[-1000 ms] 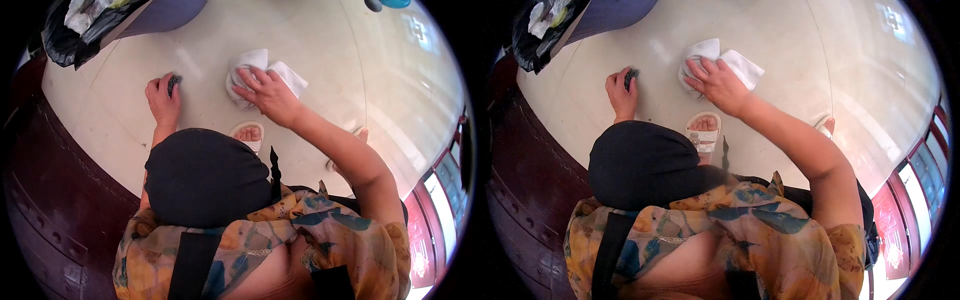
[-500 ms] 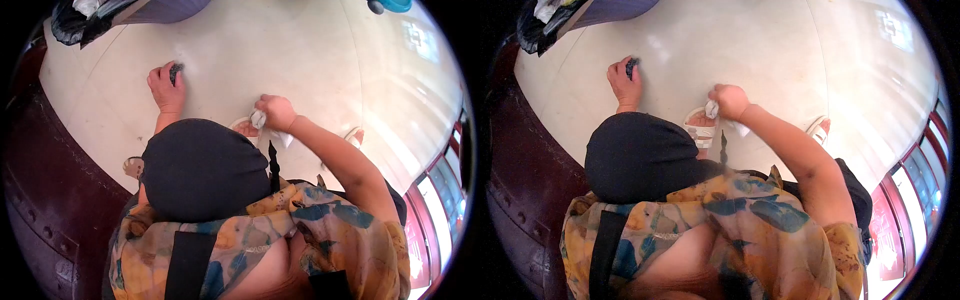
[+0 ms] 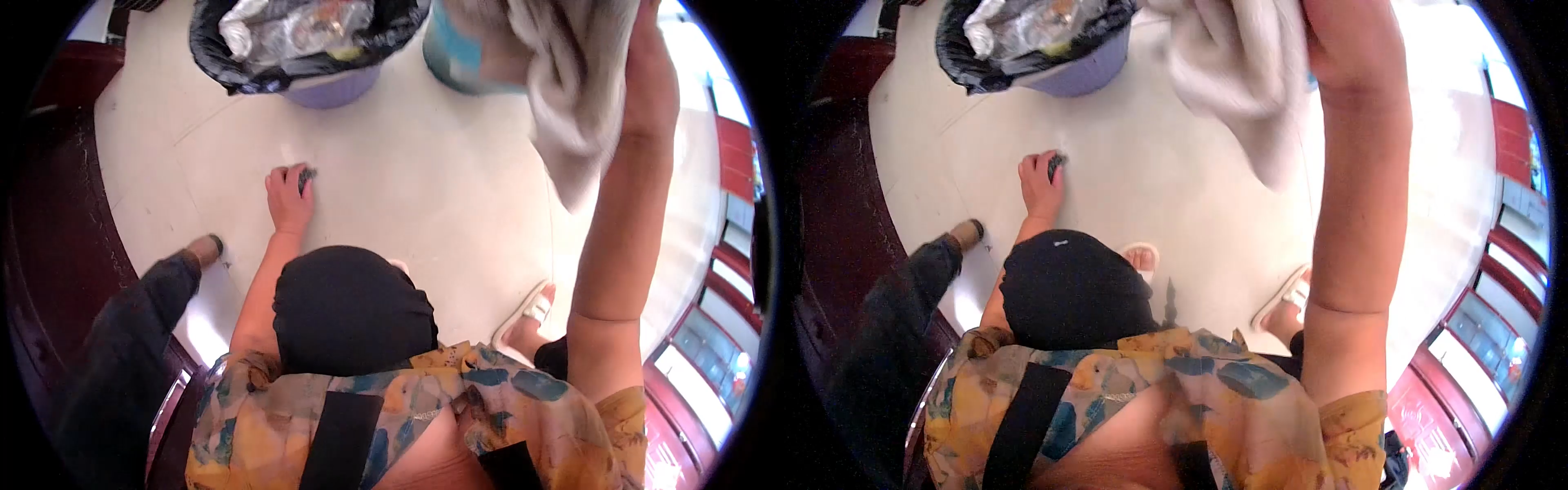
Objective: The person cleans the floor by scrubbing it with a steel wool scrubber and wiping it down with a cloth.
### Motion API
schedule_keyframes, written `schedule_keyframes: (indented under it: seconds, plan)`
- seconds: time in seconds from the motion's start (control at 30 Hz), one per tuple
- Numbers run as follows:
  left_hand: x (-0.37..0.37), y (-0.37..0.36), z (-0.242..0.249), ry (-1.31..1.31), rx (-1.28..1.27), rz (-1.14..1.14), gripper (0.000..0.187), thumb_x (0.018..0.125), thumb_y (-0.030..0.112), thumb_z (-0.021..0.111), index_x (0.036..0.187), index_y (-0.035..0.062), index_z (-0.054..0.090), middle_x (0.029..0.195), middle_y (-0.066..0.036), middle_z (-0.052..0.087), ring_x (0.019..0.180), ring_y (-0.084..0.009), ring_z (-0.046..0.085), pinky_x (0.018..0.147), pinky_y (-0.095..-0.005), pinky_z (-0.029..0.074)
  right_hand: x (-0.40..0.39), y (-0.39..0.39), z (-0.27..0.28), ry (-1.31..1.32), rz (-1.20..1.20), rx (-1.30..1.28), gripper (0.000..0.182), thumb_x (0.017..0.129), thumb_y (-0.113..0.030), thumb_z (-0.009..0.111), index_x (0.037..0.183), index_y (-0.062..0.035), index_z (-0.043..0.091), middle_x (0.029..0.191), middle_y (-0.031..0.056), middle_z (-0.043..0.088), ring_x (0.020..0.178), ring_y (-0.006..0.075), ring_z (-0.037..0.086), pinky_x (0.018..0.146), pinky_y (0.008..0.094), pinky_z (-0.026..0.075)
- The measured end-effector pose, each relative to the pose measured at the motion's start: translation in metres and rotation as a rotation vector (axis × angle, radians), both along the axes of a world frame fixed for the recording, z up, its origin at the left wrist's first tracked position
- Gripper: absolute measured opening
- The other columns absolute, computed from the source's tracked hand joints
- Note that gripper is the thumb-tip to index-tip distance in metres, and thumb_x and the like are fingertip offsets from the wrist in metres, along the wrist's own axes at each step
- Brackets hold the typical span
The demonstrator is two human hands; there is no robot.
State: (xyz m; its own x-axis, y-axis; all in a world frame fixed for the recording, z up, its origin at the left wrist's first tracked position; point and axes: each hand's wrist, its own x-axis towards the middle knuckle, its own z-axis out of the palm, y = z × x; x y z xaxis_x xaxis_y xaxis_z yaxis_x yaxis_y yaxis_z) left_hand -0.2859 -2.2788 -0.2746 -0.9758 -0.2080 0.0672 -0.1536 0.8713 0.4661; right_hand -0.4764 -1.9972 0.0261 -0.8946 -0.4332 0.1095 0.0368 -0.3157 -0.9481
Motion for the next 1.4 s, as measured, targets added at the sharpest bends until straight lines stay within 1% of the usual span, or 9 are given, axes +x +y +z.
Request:
schedule_keyframes:
  seconds: [0.13, 0.2, 0.33, 0.43, 0.7, 0.77, 1.03, 1.2, 1.4]
  plan:
    - [0.0, -0.006, -0.001, 0.046, 0.012, -0.007, 0.036, 0.072, 0.011, 0.069, 0.107, 0.0152, 0.06, 0.1, -0.012, 0.051, 0.095, -0.0319, 0.048, 0.082, -0.0414, 0.045, -0.036, -0.06, 0.048, 0.429, -0.075, 0.82, 0.021, 0.084, -0.015, 0.064, 0.098, 0.0015, 0.063, 0.081, 0.0036, 0.064, 0.076, 0.0083, 0.058, 0.064, 0.0232, 0.047]
    - [-0.001, -0.007, -0.006, 0.061, 0.018, 0.0, 0.037, 0.072, 0.011, 0.069, 0.107, 0.0147, 0.061, 0.1, -0.012, 0.051, 0.094, -0.032, 0.048, 0.082, -0.0418, 0.044, -0.041, -0.075, 0.045, 0.36, -0.128, 0.405, 0.023, 0.081, -0.013, 0.066, 0.098, 0.0024, 0.064, 0.082, 0.0036, 0.065, 0.075, 0.0099, 0.059, 0.064, 0.0228, 0.047]
    - [0.003, -0.004, -0.004, 0.093, 0.01, -0.036, 0.037, 0.072, 0.012, 0.069, 0.108, 0.0146, 0.061, 0.101, -0.012, 0.051, 0.095, -0.0319, 0.048, 0.082, -0.0416, 0.044, -0.049, -0.061, 0.032, 0.686, -0.408, 0.489, 0.027, 0.08, -0.013, 0.067, 0.1, 0.004, 0.062, 0.089, 0.0068, 0.065, 0.077, 0.014, 0.061, 0.07, 0.0267, 0.05]
    - [-0.002, 0.003, -0.006, 0.163, 0.035, -0.108, 0.037, 0.074, 0.01, 0.068, 0.11, 0.0146, 0.061, 0.102, -0.012, 0.051, 0.096, -0.0319, 0.048, 0.083, -0.0417, 0.044, -0.034, -0.001, 0.081, 0.406, -0.157, 0.165, 0.037, 0.082, -0.016, 0.067, 0.112, 0.0033, 0.056, 0.1, 0.0116, 0.064, 0.087, 0.0212, 0.064, 0.079, 0.0315, 0.053]
    - [-0.025, 0.064, -0.013, 0.122, 0.197, -0.638, 0.039, 0.072, 0.008, 0.069, 0.109, 0.0178, 0.063, 0.11, -0.01, 0.054, 0.102, -0.0316, 0.05, 0.088, -0.0425, 0.042, 0.111, 0.225, 0.118, -0.004, -0.545, 0.343, 0.038, 0.09, -0.024, 0.054, 0.12, -0.0015, 0.054, 0.112, 0.014, 0.06, 0.103, 0.0228, 0.06, 0.092, 0.0344, 0.049]
    - [-0.029, 0.085, 0.009, 0.146, 0.119, -0.798, 0.042, 0.069, 0.007, 0.069, 0.109, 0.0184, 0.064, 0.116, -0.01, 0.053, 0.106, -0.0318, 0.05, 0.091, -0.0436, 0.039, 0.173, 0.304, 0.099, -0.216, -0.783, 0.676, 0.049, 0.092, -0.035, 0.056, 0.124, 0.0008, 0.05, 0.117, 0.0086, 0.06, 0.106, 0.0167, 0.058, 0.091, 0.029, 0.046]
    - [-0.047, 0.144, 0.072, 0.15, 0.022, -1.192, 0.036, 0.069, 0.004, 0.066, 0.104, 0.0116, 0.065, 0.123, -0.009, 0.055, 0.113, -0.0308, 0.05, 0.093, -0.0437, 0.038, 0.413, 0.391, -0.092, -0.644, -1.469, 0.288, 0.036, 0.085, -0.012, 0.062, 0.116, 0.0053, 0.054, 0.104, 0.0112, 0.063, 0.093, 0.0194, 0.062, 0.082, 0.0327, 0.05]
    - [-0.096, 0.191, 0.164, 0.52, -0.283, -1.451, 0.027, 0.074, 0.005, 0.064, 0.1, 0.0112, 0.066, 0.12, -0.008, 0.057, 0.111, -0.0276, 0.051, 0.089, -0.0392, 0.041, 0.455, 0.415, -0.152, -0.92, -1.239, 0.522, 0.031, 0.084, -0.017, 0.063, 0.106, 0.0037, 0.06, 0.091, 0.0079, 0.066, 0.08, 0.0153, 0.062, 0.071, 0.0286, 0.049]
    - [-0.145, 0.278, 0.249, 0.742, -0.413, -1.054, 0.038, 0.087, 0.019, 0.055, 0.122, 0.003, 0.052, 0.126, -0.015, 0.052, 0.115, -0.031, 0.048, 0.099, -0.0405, 0.034, 0.392, 0.486, -0.184, -0.688, -0.901, 0.988, 0.046, 0.077, -0.028, 0.069, 0.109, 0.0028, 0.058, 0.089, 0.014, 0.066, 0.079, 0.022, 0.064, 0.072, 0.0333, 0.049]
